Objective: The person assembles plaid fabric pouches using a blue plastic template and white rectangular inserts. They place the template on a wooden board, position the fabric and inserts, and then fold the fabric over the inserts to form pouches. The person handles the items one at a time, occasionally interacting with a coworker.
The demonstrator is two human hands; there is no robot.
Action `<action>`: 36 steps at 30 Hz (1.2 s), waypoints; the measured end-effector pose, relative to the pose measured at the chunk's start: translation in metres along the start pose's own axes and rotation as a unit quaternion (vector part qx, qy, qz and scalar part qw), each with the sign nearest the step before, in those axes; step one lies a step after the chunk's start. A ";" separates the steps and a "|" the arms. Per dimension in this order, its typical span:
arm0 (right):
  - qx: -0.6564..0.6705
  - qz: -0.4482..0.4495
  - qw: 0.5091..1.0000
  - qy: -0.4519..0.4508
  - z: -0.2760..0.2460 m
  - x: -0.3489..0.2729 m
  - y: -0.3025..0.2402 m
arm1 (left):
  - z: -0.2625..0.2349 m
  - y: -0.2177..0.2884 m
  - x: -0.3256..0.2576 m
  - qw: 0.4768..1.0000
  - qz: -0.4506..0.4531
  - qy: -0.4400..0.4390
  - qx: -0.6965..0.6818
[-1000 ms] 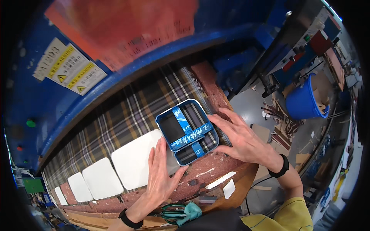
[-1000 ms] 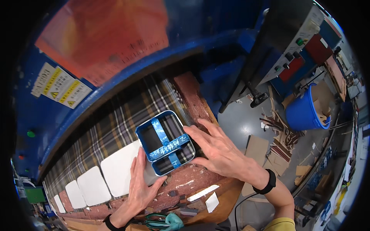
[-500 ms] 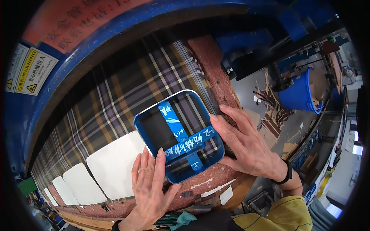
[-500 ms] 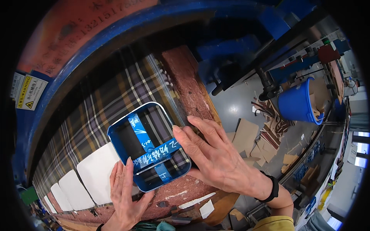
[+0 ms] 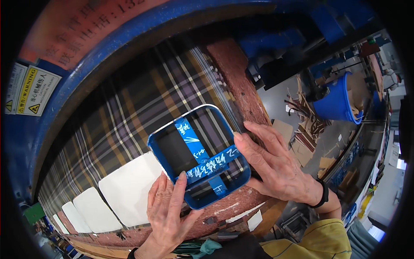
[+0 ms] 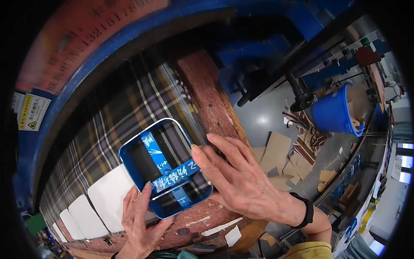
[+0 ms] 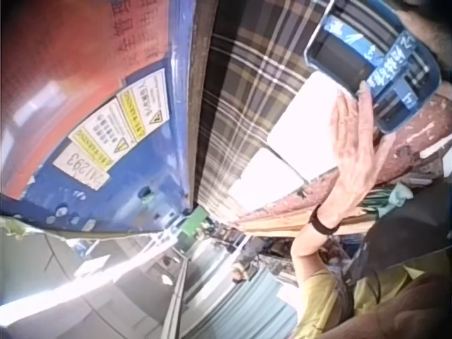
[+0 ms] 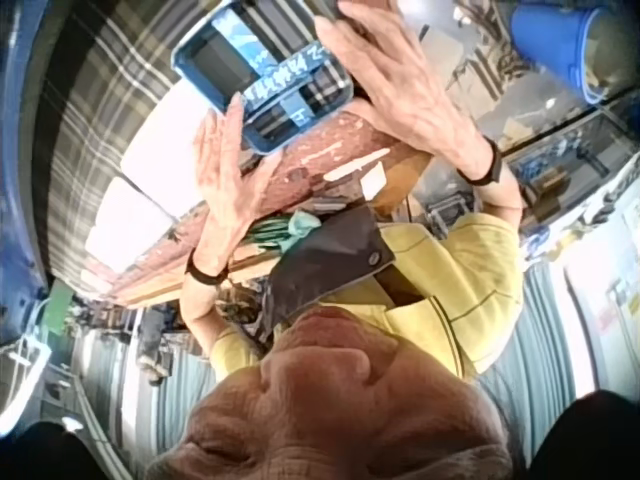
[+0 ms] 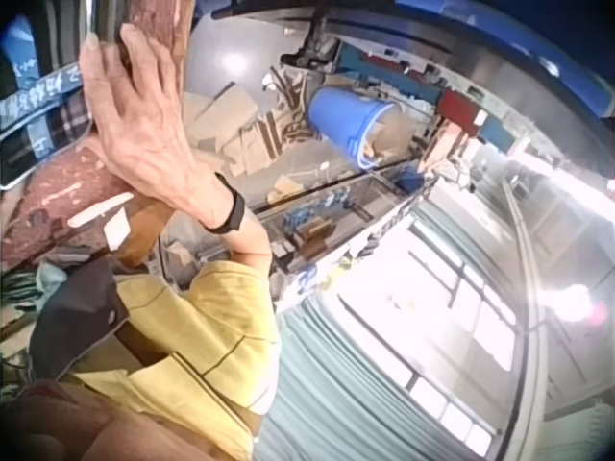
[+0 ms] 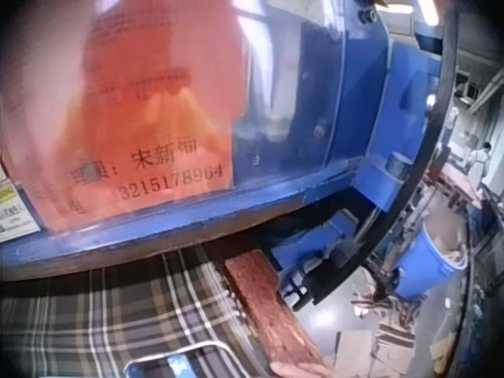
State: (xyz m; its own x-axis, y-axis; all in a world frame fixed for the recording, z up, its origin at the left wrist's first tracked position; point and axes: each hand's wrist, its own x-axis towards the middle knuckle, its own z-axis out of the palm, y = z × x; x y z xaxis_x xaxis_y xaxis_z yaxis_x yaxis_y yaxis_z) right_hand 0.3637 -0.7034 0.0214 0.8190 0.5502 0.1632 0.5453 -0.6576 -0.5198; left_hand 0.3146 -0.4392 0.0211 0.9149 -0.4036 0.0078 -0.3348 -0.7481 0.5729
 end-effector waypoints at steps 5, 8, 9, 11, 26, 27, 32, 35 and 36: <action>0.002 0.000 1.000 -0.010 0.001 -0.002 0.000 | 0.001 -0.005 0.002 0.999 0.032 0.030 0.025; 0.008 0.004 1.000 -0.019 0.000 -0.003 -0.001 | 0.003 -0.006 0.001 0.998 0.043 0.045 0.032; 0.008 0.005 1.000 -0.017 0.000 -0.004 -0.001 | 0.004 -0.006 0.001 0.997 0.046 0.051 0.034; 0.008 0.006 1.000 -0.014 0.000 -0.004 -0.002 | 0.005 -0.006 0.001 0.997 0.046 0.055 0.027; -0.010 0.017 0.999 -0.027 -0.005 0.007 -0.005 | 0.003 -0.006 0.003 0.996 0.046 0.072 -0.001; -0.015 0.036 0.998 -0.038 -0.003 0.011 -0.010 | -0.001 -0.011 -0.005 0.997 0.027 0.074 0.002; -0.093 0.079 0.992 -0.035 0.001 -0.007 -0.020 | 0.034 -0.017 0.000 0.984 0.063 0.163 -0.034; -0.130 -0.064 0.988 0.044 -0.002 0.014 -0.034 | 0.031 -0.023 0.018 0.996 0.054 0.068 -0.034; -0.118 -0.075 0.990 0.033 0.000 0.021 -0.035 | 0.035 -0.032 0.011 0.990 0.055 0.130 -0.007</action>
State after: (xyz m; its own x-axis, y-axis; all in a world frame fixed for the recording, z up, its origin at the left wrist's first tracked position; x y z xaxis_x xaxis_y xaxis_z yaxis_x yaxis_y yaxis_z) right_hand 0.3621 -0.6688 0.0425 0.7315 0.6205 0.2825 0.6815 -0.6775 -0.2766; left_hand 0.3280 -0.4381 -0.0255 0.9005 -0.3321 0.2807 -0.4347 -0.6989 0.5679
